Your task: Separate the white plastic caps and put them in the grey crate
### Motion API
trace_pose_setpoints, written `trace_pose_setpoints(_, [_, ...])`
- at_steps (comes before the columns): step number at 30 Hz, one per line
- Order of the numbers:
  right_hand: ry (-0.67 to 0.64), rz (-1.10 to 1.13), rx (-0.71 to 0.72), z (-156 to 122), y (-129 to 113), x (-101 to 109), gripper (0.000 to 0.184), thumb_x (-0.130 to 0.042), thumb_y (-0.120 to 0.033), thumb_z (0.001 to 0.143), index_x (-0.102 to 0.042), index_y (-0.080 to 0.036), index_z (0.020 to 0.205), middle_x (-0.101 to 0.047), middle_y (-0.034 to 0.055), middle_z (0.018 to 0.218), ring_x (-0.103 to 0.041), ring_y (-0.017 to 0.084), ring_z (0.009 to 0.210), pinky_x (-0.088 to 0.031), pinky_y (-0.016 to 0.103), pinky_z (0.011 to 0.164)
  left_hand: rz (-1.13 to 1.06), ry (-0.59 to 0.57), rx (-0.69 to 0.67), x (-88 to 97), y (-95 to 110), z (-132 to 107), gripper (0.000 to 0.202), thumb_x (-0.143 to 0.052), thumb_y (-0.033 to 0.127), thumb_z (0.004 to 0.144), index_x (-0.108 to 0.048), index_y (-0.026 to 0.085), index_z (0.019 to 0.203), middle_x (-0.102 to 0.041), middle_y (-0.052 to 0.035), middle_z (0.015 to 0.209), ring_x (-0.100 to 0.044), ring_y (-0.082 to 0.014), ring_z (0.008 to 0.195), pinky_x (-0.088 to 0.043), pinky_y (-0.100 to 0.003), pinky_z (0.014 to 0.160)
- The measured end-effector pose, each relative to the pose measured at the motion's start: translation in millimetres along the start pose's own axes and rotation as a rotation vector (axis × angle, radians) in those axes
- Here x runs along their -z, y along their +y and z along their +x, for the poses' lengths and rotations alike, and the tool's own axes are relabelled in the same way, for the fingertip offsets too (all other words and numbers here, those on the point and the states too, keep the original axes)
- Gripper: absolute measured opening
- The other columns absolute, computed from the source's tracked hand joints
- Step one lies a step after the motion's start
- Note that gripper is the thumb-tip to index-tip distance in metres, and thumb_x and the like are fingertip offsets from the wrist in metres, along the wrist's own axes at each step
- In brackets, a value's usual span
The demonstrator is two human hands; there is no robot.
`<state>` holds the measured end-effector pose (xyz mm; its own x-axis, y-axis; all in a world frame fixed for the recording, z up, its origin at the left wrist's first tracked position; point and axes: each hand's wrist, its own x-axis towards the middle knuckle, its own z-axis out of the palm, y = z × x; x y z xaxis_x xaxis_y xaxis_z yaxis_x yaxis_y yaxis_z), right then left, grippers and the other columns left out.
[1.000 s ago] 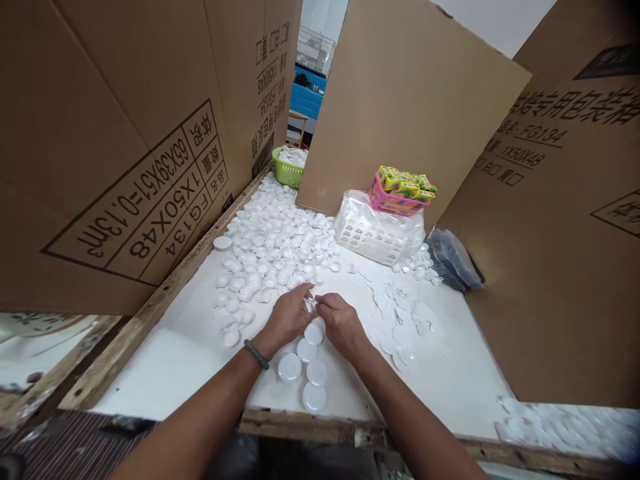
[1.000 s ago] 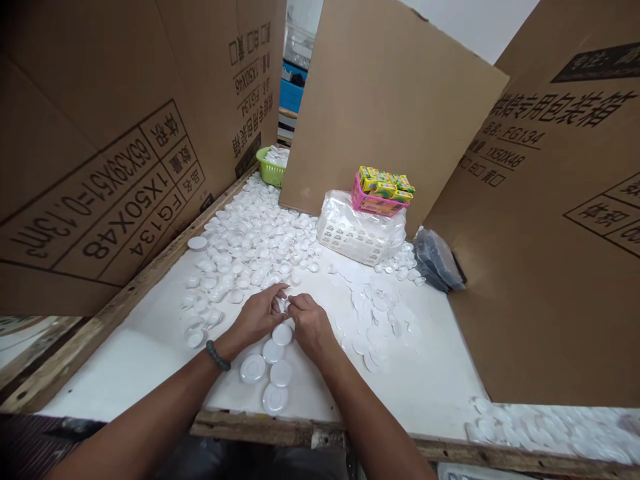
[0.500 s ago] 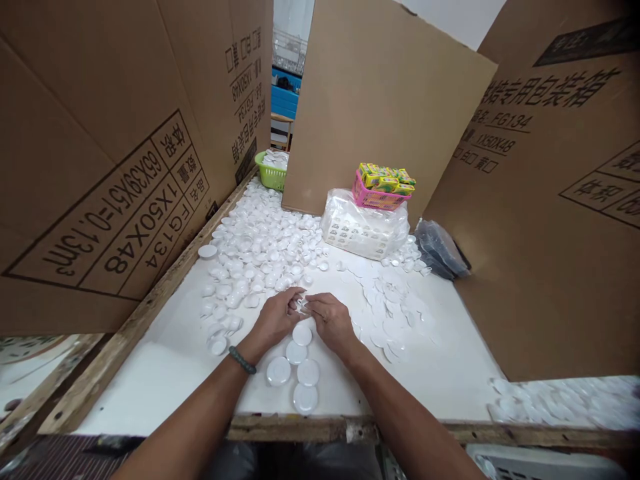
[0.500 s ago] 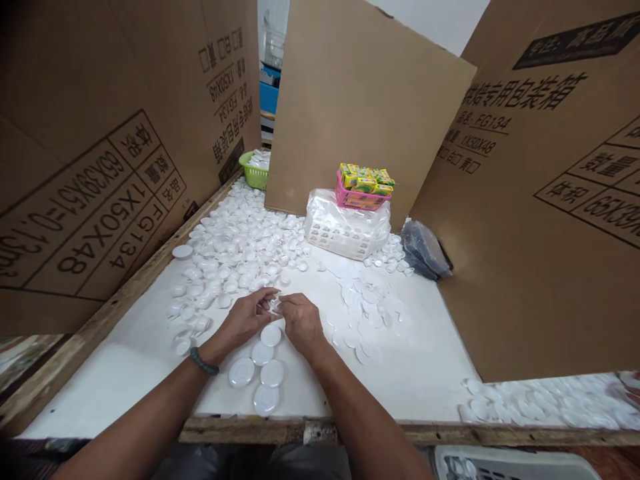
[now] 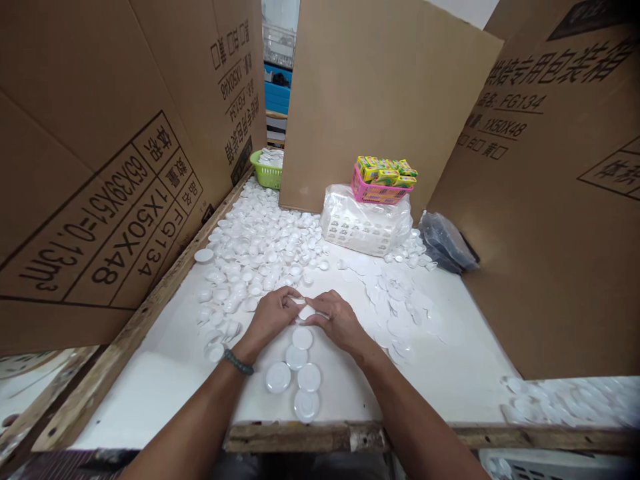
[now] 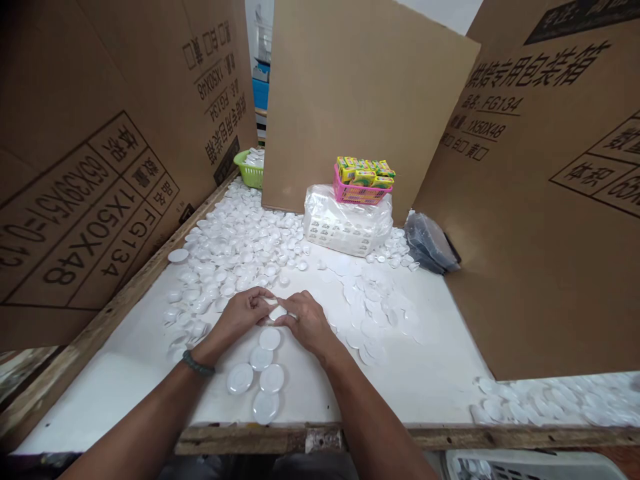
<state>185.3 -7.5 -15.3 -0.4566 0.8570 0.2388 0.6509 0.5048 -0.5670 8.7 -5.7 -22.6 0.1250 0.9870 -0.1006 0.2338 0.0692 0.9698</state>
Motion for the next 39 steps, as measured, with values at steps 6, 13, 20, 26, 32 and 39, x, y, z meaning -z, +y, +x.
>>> trace_pose_setpoints(6, [0.019,-0.104,0.027,0.1,0.6,-8.3,0.023,-0.063,-0.030,0.080,-0.066,-0.023,0.102,-0.063,0.0034,0.077,-0.049,0.017,0.077,-0.044,0.028,0.068,-0.044,-0.029,0.092,-0.1,-1.1,-0.4,0.029,-0.070,0.035,0.061,-0.054,0.017,0.078,-0.057,0.0045,0.053,-0.055,-0.0120,0.046,-0.044,-0.021,0.046])
trace_pose_setpoints(13, [0.194,-0.178,-0.115,-3.1,-9.6,-17.8,0.026,-0.064,-0.036,0.078,-0.066,-0.015,0.093,-0.060,0.0053,0.071,-0.052,0.020,0.074,-0.045,0.033,0.068,-0.034,0.067,0.048,-5.7,-0.9,-2.8,0.027,-0.063,0.042,0.070,-0.052,0.018,0.073,-0.056,0.0040,0.054,-0.056,-0.0116,0.048,-0.043,-0.020,0.045])
trace_pose_setpoints(20, [0.029,0.110,-0.025,3.4,1.8,-4.0,0.033,-0.064,-0.028,0.080,-0.061,-0.024,0.113,-0.063,0.0041,0.099,-0.055,0.017,0.094,-0.045,0.030,0.082,-0.151,-0.043,0.041,-0.8,-2.6,1.7,0.023,-0.064,0.037,0.069,-0.056,0.015,0.073,-0.054,0.0043,0.053,-0.051,-0.0083,0.045,-0.041,-0.020,0.047])
trace_pose_setpoints(26, [0.040,0.077,-0.116,5.0,6.6,-7.0,0.032,-0.071,-0.034,0.071,-0.065,-0.019,0.099,-0.061,0.0013,0.076,-0.054,0.016,0.076,-0.044,0.028,0.068,-0.137,-0.035,0.127,-0.9,-5.5,7.9,0.031,-0.072,0.034,0.062,-0.054,0.016,0.079,-0.057,0.0046,0.053,-0.056,-0.0111,0.046,-0.044,-0.021,0.047])
trace_pose_setpoints(32, [0.031,0.013,-0.122,6.5,2.7,-6.0,0.026,-0.070,-0.033,0.073,-0.064,-0.018,0.092,-0.059,0.0017,0.076,-0.054,0.016,0.075,-0.043,0.028,0.066,-0.121,-0.045,0.203,-1.2,-6.5,13.5,0.031,-0.075,0.032,0.058,-0.051,0.016,0.070,-0.057,0.0034,0.053,-0.056,-0.0109,0.044,-0.047,-0.023,0.045])
trace_pose_setpoints(39, [0.079,0.024,-0.161,2.9,-3.9,-9.5,0.031,-0.066,-0.039,0.075,-0.061,-0.018,0.096,-0.060,0.0025,0.078,-0.054,0.015,0.070,-0.043,0.027,0.065,-0.028,-0.021,0.168,-2.1,-0.4,8.7,0.030,-0.070,0.039,0.063,-0.053,0.016,0.073,-0.059,0.0016,0.056,-0.056,-0.0118,0.046,-0.043,-0.022,0.046])
